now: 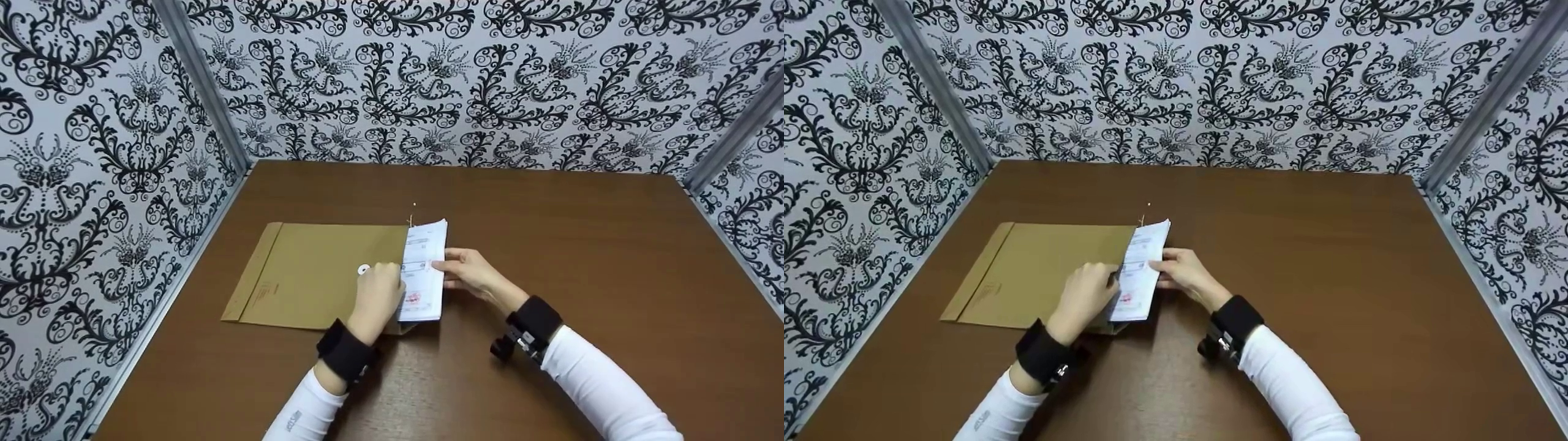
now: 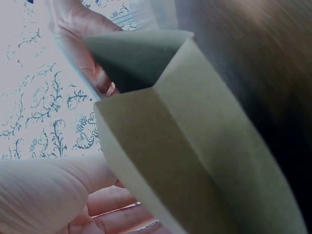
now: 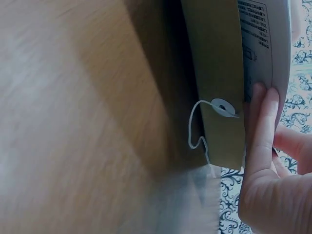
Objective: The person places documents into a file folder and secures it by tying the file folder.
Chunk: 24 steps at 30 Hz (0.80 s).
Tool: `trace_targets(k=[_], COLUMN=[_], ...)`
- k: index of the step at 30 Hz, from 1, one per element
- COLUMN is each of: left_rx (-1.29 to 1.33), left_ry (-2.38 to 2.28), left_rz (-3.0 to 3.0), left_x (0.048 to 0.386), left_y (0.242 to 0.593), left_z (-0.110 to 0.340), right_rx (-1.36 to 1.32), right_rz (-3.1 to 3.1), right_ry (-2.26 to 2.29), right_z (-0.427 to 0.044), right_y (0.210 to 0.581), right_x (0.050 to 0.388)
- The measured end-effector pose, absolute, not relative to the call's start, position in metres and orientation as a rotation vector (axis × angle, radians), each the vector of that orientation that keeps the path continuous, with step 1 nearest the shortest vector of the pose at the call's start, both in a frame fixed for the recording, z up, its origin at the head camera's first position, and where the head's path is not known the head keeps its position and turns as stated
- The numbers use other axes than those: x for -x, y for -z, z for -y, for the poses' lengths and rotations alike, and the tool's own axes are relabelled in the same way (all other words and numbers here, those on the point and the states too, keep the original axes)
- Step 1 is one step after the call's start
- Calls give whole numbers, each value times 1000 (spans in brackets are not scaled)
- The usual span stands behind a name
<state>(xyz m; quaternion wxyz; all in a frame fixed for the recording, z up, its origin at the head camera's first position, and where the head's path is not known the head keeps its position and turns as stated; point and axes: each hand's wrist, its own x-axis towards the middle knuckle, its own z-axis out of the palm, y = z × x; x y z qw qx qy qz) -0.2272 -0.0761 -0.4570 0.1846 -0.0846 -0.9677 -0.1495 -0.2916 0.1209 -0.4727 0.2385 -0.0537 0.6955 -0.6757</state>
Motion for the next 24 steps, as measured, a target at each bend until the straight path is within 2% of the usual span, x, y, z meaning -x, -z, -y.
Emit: trace_targets(k=[11, 24], left_rx=[229, 228], left_ry=[411, 435], left_rz=[2727, 2758], left_x=[225, 226], left_y=[455, 455], left_z=[76, 75], right_rx=[140, 91], right_rz=[-1884, -1915], right_ry=[1874, 1835], right_z=[-114, -104], right_y=[469, 482], right_x=[289, 290])
